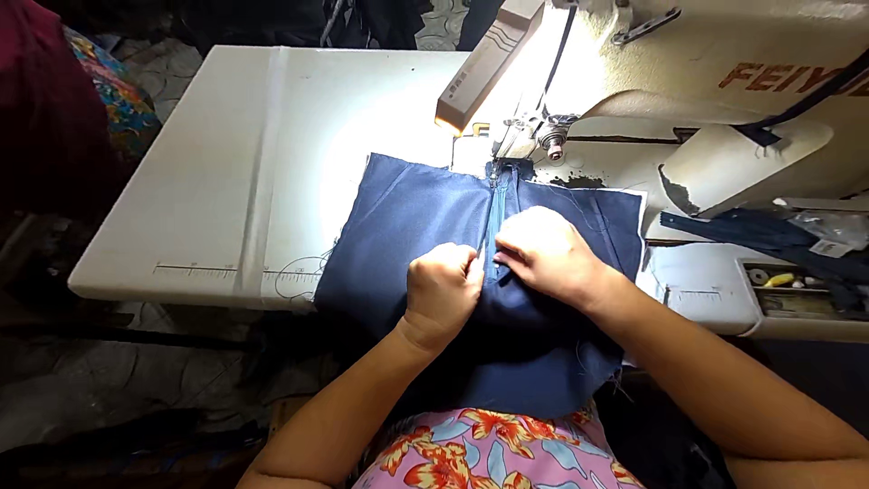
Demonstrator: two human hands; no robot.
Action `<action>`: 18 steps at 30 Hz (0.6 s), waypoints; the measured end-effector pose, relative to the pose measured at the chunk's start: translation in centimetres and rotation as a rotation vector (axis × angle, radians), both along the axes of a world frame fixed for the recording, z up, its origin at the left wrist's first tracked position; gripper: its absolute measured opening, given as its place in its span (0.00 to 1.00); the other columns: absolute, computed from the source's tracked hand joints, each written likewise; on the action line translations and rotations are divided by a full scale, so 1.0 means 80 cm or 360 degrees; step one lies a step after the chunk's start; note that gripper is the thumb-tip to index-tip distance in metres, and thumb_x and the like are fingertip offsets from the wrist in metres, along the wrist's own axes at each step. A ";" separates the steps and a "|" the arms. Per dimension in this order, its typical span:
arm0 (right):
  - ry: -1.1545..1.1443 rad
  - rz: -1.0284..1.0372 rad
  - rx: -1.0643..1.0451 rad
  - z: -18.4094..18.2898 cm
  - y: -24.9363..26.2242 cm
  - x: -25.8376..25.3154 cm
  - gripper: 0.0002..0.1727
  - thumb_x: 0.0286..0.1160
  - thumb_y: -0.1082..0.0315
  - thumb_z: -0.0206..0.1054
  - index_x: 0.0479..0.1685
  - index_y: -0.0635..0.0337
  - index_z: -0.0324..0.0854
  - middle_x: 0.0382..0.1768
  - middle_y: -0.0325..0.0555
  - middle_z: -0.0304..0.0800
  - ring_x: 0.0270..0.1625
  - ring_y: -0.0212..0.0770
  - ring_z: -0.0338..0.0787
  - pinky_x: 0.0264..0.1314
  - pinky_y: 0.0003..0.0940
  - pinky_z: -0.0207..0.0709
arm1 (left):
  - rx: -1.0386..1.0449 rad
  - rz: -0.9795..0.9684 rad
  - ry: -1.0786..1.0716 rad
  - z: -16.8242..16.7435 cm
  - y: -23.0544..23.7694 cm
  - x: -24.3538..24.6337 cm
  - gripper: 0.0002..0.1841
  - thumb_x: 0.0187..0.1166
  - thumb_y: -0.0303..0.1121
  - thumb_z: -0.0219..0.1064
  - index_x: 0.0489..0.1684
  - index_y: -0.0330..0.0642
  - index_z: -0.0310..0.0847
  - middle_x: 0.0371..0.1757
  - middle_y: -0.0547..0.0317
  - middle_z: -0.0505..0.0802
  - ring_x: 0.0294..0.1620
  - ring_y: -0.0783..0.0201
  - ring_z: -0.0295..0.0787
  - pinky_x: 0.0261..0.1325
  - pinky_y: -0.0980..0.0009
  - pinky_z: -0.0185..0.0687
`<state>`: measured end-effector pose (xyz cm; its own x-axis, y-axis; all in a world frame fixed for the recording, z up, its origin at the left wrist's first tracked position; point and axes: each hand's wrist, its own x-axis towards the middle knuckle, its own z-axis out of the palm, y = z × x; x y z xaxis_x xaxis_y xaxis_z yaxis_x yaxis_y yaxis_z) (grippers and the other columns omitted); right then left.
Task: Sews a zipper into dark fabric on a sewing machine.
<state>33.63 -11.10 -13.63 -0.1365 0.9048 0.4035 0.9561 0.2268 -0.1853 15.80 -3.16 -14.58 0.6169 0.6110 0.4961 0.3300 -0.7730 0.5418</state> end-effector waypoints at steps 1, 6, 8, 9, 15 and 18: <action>0.0038 -0.0091 -0.0001 -0.005 -0.010 -0.001 0.10 0.74 0.67 0.68 0.30 0.63 0.89 0.35 0.53 0.92 0.48 0.54 0.93 0.57 0.52 0.83 | 0.0160 -0.0015 0.0006 -0.002 -0.002 0.002 0.04 0.65 0.25 0.71 0.26 0.37 0.93 0.21 0.55 0.88 0.24 0.60 0.88 0.26 0.63 0.81; 0.0358 -0.0054 0.0205 -0.040 -0.032 0.012 0.13 0.78 0.66 0.64 0.41 0.64 0.94 0.49 0.53 0.97 0.64 0.51 0.93 0.73 0.42 0.81 | 0.0488 -0.0151 0.0105 -0.013 -0.013 0.014 0.06 0.64 0.22 0.70 0.19 0.36 0.90 0.16 0.54 0.83 0.17 0.58 0.84 0.17 0.64 0.74; 0.0379 0.0000 0.0253 -0.046 -0.030 0.018 0.13 0.77 0.66 0.65 0.39 0.63 0.94 0.47 0.52 0.98 0.64 0.49 0.93 0.73 0.40 0.81 | 0.0459 -0.0210 0.0135 -0.015 -0.015 0.016 0.06 0.64 0.22 0.70 0.20 0.36 0.91 0.16 0.54 0.83 0.18 0.58 0.85 0.18 0.64 0.75; 0.0373 0.0019 0.0261 -0.046 -0.028 0.020 0.12 0.77 0.66 0.65 0.38 0.63 0.94 0.46 0.51 0.98 0.63 0.48 0.94 0.73 0.39 0.81 | 0.0444 -0.0226 0.0138 -0.015 -0.015 0.018 0.06 0.64 0.22 0.70 0.20 0.36 0.91 0.16 0.54 0.84 0.18 0.58 0.85 0.18 0.64 0.76; 0.0279 0.0090 0.0176 -0.042 -0.020 0.024 0.16 0.78 0.63 0.62 0.51 0.58 0.94 0.47 0.51 0.94 0.60 0.48 0.91 0.68 0.41 0.80 | 0.0397 -0.0280 0.0152 -0.016 -0.016 0.023 0.06 0.62 0.22 0.70 0.16 0.35 0.87 0.15 0.53 0.82 0.18 0.56 0.85 0.18 0.62 0.75; 0.0258 0.0122 0.0123 -0.041 -0.018 0.026 0.15 0.79 0.63 0.62 0.49 0.56 0.95 0.44 0.47 0.91 0.58 0.48 0.88 0.64 0.44 0.79 | 0.0322 -0.0407 0.0164 -0.014 -0.007 0.020 0.08 0.66 0.25 0.67 0.17 0.35 0.86 0.16 0.53 0.83 0.19 0.55 0.86 0.20 0.61 0.78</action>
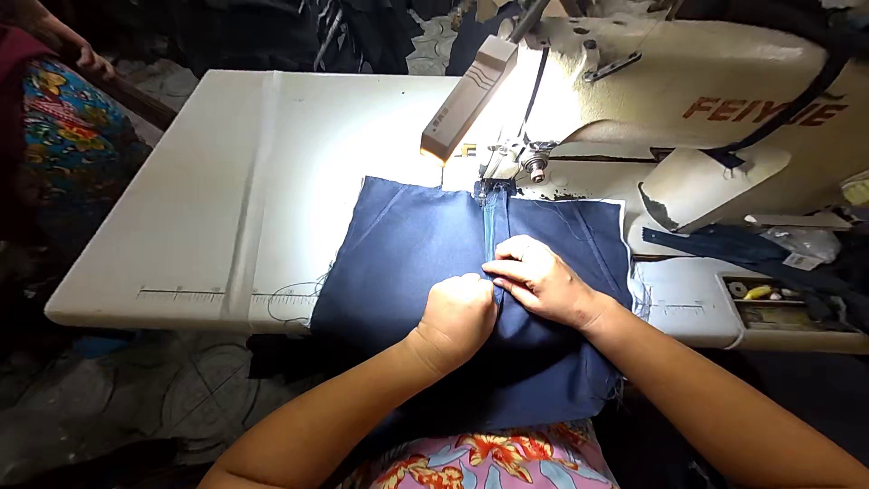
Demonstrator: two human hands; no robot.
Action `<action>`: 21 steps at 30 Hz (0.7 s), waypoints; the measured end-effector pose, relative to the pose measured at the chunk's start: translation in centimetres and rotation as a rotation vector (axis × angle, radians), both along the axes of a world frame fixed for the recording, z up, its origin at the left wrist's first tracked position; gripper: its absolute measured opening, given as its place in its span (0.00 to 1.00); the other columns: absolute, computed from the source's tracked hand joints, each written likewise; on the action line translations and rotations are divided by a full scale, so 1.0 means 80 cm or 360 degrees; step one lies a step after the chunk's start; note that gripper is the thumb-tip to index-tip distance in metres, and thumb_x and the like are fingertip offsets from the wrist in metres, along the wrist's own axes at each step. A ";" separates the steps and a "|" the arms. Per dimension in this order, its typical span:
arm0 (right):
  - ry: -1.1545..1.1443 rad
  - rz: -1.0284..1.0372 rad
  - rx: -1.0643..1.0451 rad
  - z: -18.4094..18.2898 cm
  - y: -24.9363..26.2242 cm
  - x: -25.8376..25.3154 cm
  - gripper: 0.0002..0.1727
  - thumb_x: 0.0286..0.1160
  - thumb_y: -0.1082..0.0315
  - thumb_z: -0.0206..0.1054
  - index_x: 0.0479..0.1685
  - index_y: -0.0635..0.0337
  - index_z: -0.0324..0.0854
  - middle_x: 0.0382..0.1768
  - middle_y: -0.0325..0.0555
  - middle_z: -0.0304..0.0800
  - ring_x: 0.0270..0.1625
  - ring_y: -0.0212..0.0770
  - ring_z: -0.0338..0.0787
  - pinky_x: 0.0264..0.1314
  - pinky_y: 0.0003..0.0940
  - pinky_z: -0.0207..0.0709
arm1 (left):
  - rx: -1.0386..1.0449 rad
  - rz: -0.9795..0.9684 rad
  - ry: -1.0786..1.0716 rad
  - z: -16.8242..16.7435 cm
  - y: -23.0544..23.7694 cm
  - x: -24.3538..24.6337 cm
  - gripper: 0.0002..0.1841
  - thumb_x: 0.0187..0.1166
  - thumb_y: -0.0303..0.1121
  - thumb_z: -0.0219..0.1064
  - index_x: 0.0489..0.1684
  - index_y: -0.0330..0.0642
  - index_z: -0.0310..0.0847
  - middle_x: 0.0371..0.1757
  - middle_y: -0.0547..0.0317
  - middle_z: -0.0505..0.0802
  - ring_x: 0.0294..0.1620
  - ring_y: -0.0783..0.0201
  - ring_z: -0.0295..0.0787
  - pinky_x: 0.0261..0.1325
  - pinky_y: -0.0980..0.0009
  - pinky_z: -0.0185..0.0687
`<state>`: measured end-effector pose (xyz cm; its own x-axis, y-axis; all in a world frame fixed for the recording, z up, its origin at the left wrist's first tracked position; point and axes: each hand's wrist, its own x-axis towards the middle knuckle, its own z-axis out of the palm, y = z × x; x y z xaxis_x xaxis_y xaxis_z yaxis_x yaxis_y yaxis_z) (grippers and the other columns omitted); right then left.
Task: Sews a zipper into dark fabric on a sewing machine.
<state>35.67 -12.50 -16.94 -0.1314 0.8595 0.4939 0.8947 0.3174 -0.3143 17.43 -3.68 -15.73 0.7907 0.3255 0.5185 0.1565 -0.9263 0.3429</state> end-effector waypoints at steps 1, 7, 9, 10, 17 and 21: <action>-0.0001 0.0004 0.0003 0.000 0.000 0.000 0.15 0.79 0.63 0.62 0.48 0.56 0.95 0.43 0.47 0.91 0.58 0.48 0.88 0.64 0.44 0.79 | -0.0038 -0.0054 -0.0004 0.004 0.008 0.000 0.09 0.68 0.26 0.67 0.18 0.35 0.87 0.16 0.53 0.84 0.20 0.56 0.87 0.21 0.60 0.79; -0.0017 -0.0008 0.0010 -0.004 0.000 0.001 0.15 0.79 0.63 0.62 0.48 0.54 0.96 0.45 0.48 0.92 0.61 0.48 0.87 0.68 0.45 0.78 | 0.0046 -0.0348 0.0329 0.005 0.090 0.016 0.22 0.86 0.39 0.54 0.73 0.42 0.82 0.79 0.48 0.83 0.84 0.44 0.72 0.78 0.29 0.62; -0.0022 -0.0022 -0.0005 -0.005 -0.001 0.001 0.16 0.81 0.62 0.61 0.50 0.53 0.96 0.47 0.47 0.91 0.64 0.48 0.86 0.74 0.46 0.74 | 0.0029 -0.0385 0.0432 -0.005 0.100 0.016 0.24 0.87 0.41 0.52 0.78 0.47 0.80 0.83 0.54 0.80 0.90 0.45 0.64 0.80 0.20 0.47; -0.0022 -0.0032 -0.0015 -0.005 -0.001 0.001 0.16 0.82 0.62 0.60 0.51 0.52 0.95 0.48 0.48 0.91 0.66 0.49 0.85 0.77 0.47 0.72 | 0.0009 -0.0393 0.0460 -0.009 0.101 0.015 0.24 0.87 0.41 0.51 0.79 0.48 0.79 0.83 0.55 0.81 0.90 0.45 0.64 0.80 0.18 0.45; -0.0005 -0.0031 -0.0025 -0.005 -0.001 0.004 0.16 0.82 0.61 0.61 0.50 0.52 0.96 0.48 0.47 0.91 0.67 0.48 0.85 0.76 0.47 0.72 | -0.0012 -0.0394 0.0480 -0.011 0.101 0.014 0.24 0.87 0.40 0.51 0.78 0.48 0.80 0.81 0.55 0.83 0.89 0.45 0.67 0.79 0.19 0.46; -0.0005 -0.0015 -0.0034 -0.004 0.000 0.006 0.16 0.82 0.61 0.61 0.50 0.52 0.95 0.48 0.47 0.91 0.67 0.48 0.85 0.77 0.46 0.72 | -0.0019 -0.0384 0.0453 -0.013 0.102 0.015 0.24 0.87 0.42 0.51 0.77 0.49 0.81 0.81 0.56 0.83 0.88 0.45 0.68 0.79 0.19 0.47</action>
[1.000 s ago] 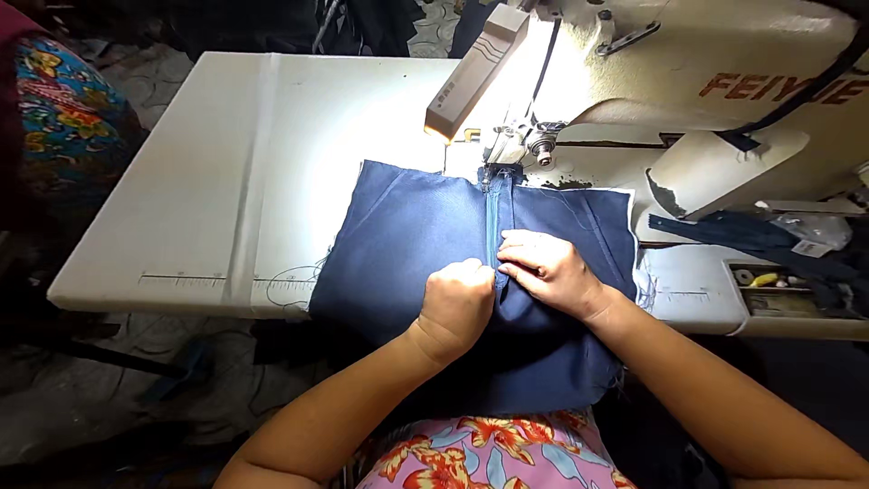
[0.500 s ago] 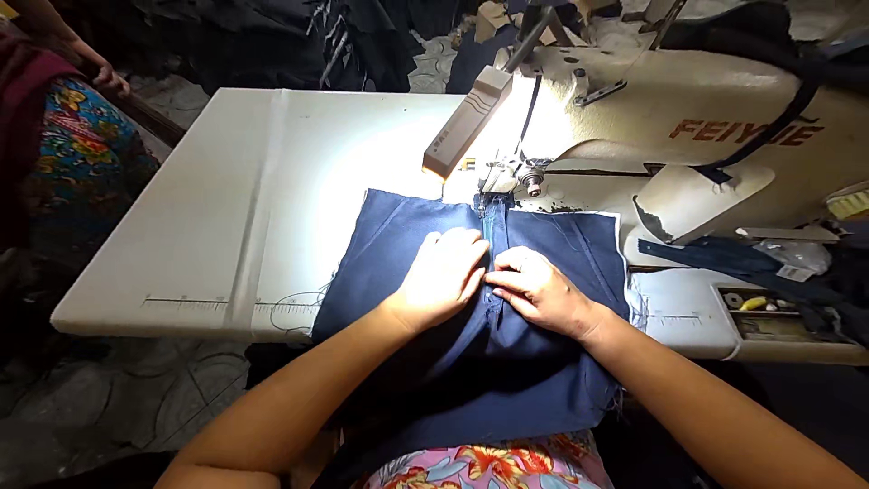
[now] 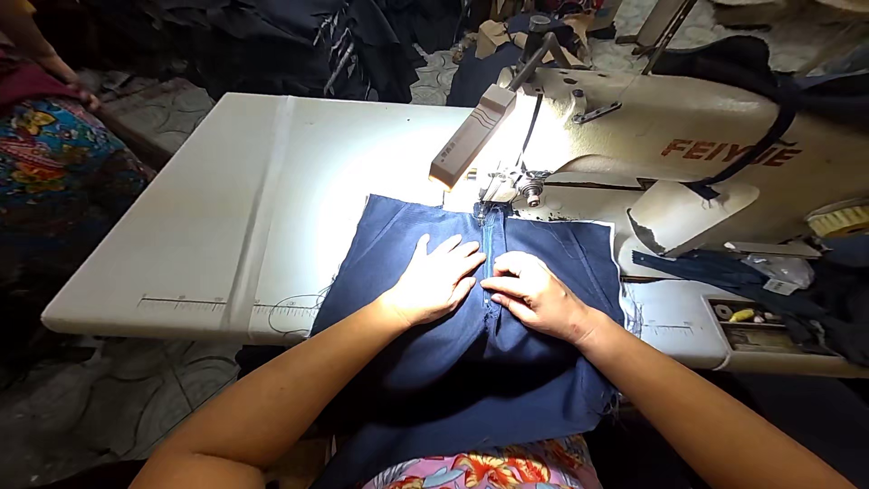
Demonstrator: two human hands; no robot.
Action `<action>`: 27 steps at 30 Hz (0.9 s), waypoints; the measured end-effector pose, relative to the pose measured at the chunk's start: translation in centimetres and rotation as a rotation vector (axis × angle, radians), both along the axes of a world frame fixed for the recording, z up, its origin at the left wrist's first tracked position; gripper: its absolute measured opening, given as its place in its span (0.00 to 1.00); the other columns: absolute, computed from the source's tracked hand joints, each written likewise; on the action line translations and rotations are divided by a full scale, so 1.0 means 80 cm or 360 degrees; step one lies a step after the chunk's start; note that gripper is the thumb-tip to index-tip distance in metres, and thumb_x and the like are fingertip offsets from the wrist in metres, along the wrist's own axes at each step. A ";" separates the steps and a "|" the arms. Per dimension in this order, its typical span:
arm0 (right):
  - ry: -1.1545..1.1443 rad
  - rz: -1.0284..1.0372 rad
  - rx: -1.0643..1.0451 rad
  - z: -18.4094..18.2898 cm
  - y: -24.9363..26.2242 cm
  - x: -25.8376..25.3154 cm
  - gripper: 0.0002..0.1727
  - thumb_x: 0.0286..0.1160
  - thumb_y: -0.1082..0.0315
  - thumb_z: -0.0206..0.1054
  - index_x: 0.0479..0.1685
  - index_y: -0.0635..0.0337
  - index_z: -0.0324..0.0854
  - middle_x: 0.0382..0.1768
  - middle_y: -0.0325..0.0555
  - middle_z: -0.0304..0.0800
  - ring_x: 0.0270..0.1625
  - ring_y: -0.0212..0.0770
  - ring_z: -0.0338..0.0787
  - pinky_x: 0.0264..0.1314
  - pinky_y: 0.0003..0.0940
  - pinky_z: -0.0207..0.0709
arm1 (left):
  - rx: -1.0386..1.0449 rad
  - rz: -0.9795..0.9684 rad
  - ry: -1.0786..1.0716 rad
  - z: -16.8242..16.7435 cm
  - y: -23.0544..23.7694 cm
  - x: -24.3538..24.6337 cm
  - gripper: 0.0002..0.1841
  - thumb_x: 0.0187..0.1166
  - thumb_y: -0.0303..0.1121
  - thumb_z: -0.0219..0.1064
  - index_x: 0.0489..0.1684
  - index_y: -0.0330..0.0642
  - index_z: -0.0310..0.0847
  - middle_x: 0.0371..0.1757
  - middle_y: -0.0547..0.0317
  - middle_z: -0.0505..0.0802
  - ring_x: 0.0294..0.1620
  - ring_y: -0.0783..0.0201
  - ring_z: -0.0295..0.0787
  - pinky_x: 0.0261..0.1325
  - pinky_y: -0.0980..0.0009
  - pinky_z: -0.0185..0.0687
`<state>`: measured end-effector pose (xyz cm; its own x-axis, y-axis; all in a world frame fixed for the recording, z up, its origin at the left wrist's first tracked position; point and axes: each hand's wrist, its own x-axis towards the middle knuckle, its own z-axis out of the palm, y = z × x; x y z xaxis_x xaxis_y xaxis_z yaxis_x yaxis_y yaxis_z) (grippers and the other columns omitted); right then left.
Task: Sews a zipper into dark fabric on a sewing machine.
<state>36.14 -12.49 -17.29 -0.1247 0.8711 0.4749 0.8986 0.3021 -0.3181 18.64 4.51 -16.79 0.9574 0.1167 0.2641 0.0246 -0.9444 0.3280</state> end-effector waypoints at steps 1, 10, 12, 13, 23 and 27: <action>-0.0002 0.0000 -0.0003 0.001 0.000 0.000 0.16 0.82 0.61 0.61 0.50 0.52 0.95 0.48 0.47 0.91 0.66 0.48 0.85 0.77 0.46 0.72 | -0.0004 0.0000 -0.0011 -0.001 0.001 0.000 0.24 0.87 0.42 0.50 0.77 0.48 0.81 0.81 0.56 0.83 0.88 0.45 0.68 0.79 0.18 0.46; -0.0001 0.0026 -0.0003 0.003 0.008 0.006 0.16 0.81 0.61 0.61 0.50 0.53 0.95 0.47 0.47 0.91 0.64 0.49 0.86 0.74 0.49 0.74 | 0.0011 0.0010 -0.0038 -0.003 0.007 0.006 0.24 0.86 0.42 0.51 0.76 0.49 0.82 0.79 0.55 0.84 0.87 0.44 0.69 0.78 0.18 0.47; 0.0002 0.0011 -0.0009 0.002 0.011 0.008 0.16 0.81 0.61 0.61 0.51 0.53 0.95 0.47 0.48 0.91 0.64 0.49 0.86 0.73 0.48 0.74 | 0.0004 0.0014 -0.0018 -0.001 0.009 0.007 0.24 0.86 0.42 0.52 0.76 0.48 0.82 0.80 0.55 0.84 0.88 0.44 0.68 0.78 0.18 0.46; 0.0007 0.0006 -0.0015 0.002 0.012 0.009 0.16 0.81 0.61 0.61 0.51 0.53 0.95 0.48 0.48 0.91 0.64 0.49 0.86 0.73 0.48 0.74 | 0.0004 0.0019 -0.0010 -0.001 0.010 0.008 0.24 0.86 0.42 0.51 0.77 0.48 0.81 0.80 0.56 0.83 0.88 0.44 0.67 0.78 0.18 0.45; 0.0005 0.0022 -0.0061 0.002 0.030 0.026 0.17 0.80 0.61 0.59 0.52 0.54 0.95 0.48 0.48 0.90 0.64 0.50 0.85 0.72 0.52 0.74 | -0.0046 0.0016 0.0118 0.007 0.027 0.023 0.25 0.87 0.42 0.52 0.81 0.50 0.78 0.84 0.56 0.80 0.90 0.44 0.63 0.80 0.18 0.41; -0.0011 0.0021 -0.0060 0.000 0.036 0.033 0.18 0.81 0.61 0.58 0.52 0.52 0.95 0.46 0.48 0.89 0.62 0.49 0.85 0.69 0.51 0.75 | -0.0076 -0.0012 0.0162 0.010 0.035 0.030 0.25 0.88 0.43 0.52 0.81 0.49 0.77 0.84 0.53 0.78 0.91 0.44 0.63 0.80 0.18 0.40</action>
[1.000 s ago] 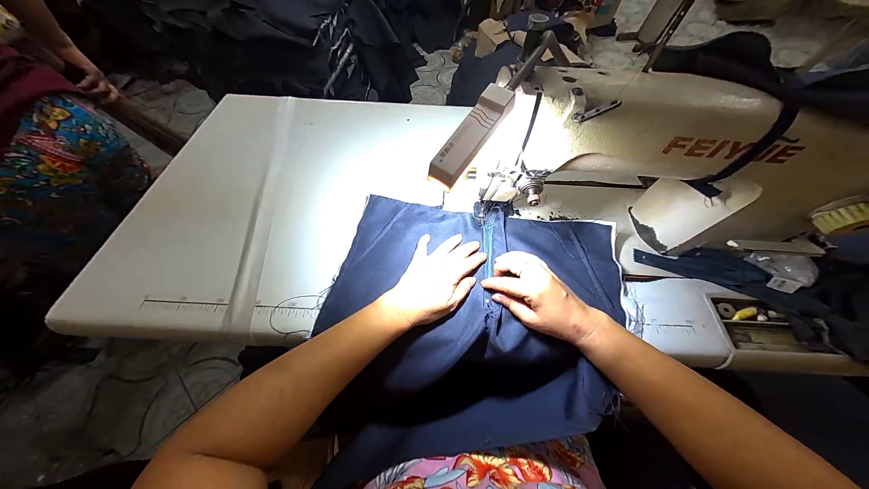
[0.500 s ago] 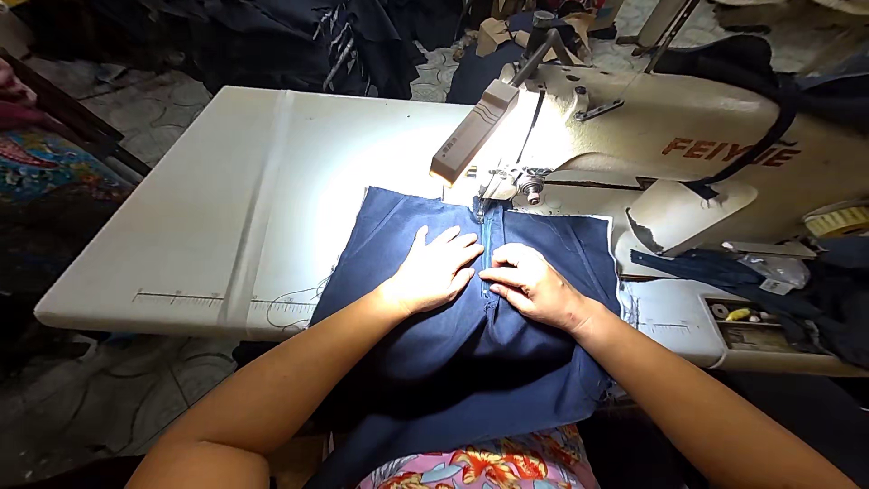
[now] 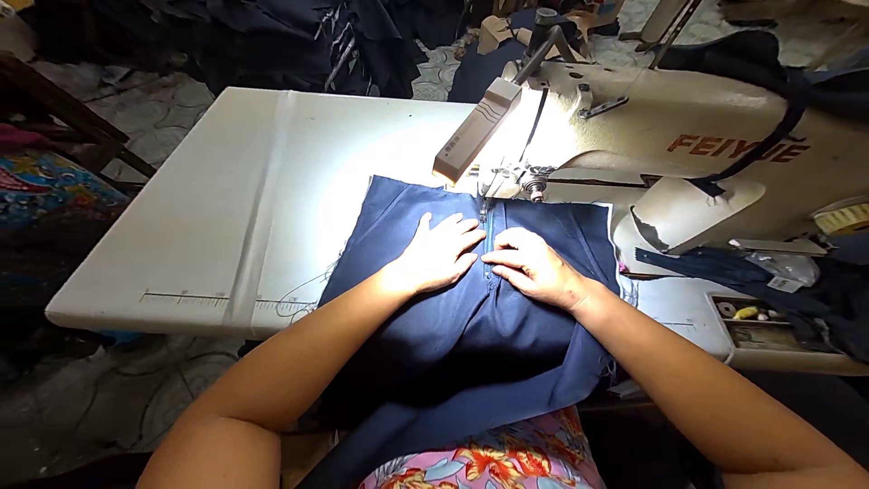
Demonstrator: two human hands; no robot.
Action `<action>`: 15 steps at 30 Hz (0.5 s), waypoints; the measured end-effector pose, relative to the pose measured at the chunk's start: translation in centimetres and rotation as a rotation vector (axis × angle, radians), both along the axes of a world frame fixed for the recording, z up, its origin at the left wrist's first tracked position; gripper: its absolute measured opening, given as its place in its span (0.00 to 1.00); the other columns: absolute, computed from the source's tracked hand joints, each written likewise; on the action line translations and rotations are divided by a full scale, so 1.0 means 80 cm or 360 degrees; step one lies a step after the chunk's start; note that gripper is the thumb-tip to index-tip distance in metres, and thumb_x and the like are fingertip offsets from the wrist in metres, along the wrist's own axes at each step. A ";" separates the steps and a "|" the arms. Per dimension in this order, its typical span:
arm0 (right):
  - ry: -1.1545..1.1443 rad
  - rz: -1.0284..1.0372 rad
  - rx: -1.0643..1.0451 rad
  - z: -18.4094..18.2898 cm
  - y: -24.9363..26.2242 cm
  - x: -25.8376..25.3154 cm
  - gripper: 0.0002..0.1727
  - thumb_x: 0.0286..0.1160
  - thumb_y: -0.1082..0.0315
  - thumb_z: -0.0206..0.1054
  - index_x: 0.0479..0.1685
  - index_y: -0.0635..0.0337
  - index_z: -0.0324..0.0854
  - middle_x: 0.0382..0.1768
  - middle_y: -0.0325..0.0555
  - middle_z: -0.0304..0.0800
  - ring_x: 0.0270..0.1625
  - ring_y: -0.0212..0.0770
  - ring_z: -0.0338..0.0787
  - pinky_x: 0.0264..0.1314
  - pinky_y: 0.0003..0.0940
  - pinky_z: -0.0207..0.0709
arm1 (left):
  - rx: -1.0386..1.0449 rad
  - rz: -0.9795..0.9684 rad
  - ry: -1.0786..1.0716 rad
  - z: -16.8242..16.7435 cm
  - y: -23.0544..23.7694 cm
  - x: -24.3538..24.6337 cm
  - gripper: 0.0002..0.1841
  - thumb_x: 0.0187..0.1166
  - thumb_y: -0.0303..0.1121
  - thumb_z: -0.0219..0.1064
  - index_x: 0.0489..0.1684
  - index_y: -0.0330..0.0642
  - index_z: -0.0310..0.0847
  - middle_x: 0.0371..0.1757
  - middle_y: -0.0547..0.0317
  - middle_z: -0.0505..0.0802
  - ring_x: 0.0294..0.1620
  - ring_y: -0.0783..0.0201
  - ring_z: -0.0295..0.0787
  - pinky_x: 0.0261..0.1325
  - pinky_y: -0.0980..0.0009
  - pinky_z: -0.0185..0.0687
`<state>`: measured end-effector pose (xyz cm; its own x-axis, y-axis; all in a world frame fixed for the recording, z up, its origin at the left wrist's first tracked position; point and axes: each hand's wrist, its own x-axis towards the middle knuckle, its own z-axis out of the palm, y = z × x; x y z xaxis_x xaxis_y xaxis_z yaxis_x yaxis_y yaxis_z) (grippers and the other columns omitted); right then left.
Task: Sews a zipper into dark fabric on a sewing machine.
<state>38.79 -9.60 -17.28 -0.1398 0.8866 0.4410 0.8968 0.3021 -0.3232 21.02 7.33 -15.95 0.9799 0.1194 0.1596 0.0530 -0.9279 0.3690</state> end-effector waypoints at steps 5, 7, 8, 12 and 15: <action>-0.0006 -0.0009 0.0000 0.001 0.004 0.006 0.18 0.81 0.61 0.59 0.53 0.52 0.95 0.48 0.48 0.90 0.63 0.50 0.85 0.69 0.52 0.74 | 0.0026 -0.0121 -0.0165 -0.007 0.002 -0.003 0.22 0.86 0.41 0.55 0.72 0.44 0.84 0.77 0.49 0.85 0.85 0.43 0.71 0.79 0.20 0.47; -0.0012 0.0009 0.0013 0.000 0.006 0.008 0.18 0.80 0.61 0.59 0.52 0.52 0.95 0.47 0.47 0.90 0.63 0.50 0.85 0.70 0.52 0.74 | -0.0004 -0.0128 -0.0130 -0.006 0.004 -0.003 0.23 0.87 0.42 0.54 0.74 0.45 0.83 0.78 0.49 0.84 0.86 0.44 0.71 0.79 0.20 0.47; -0.0014 0.0022 0.0022 0.000 0.007 0.010 0.18 0.80 0.61 0.59 0.52 0.52 0.95 0.47 0.48 0.90 0.62 0.50 0.85 0.70 0.52 0.74 | -0.0006 -0.0128 -0.0136 -0.007 0.006 -0.003 0.23 0.87 0.43 0.53 0.74 0.46 0.83 0.78 0.50 0.84 0.86 0.44 0.71 0.80 0.20 0.47; -0.0005 0.0027 0.0010 -0.001 0.015 0.018 0.18 0.81 0.62 0.58 0.53 0.55 0.95 0.48 0.50 0.90 0.63 0.52 0.85 0.70 0.53 0.75 | -0.0014 -0.0126 -0.0168 -0.011 0.014 0.003 0.23 0.87 0.44 0.54 0.73 0.46 0.84 0.79 0.50 0.84 0.86 0.44 0.71 0.80 0.20 0.45; 0.0005 0.0021 0.0005 0.000 0.022 0.023 0.19 0.81 0.62 0.57 0.52 0.55 0.95 0.48 0.50 0.90 0.63 0.53 0.86 0.71 0.54 0.74 | -0.0025 -0.0119 -0.0161 -0.010 0.021 0.010 0.23 0.86 0.43 0.56 0.72 0.43 0.83 0.78 0.50 0.84 0.86 0.45 0.71 0.81 0.21 0.45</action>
<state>40.67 -7.85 -17.28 -0.1498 0.8832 0.4444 0.8918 0.3148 -0.3250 21.78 8.97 -16.71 0.9653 0.0498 0.2565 -0.0543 -0.9219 0.3835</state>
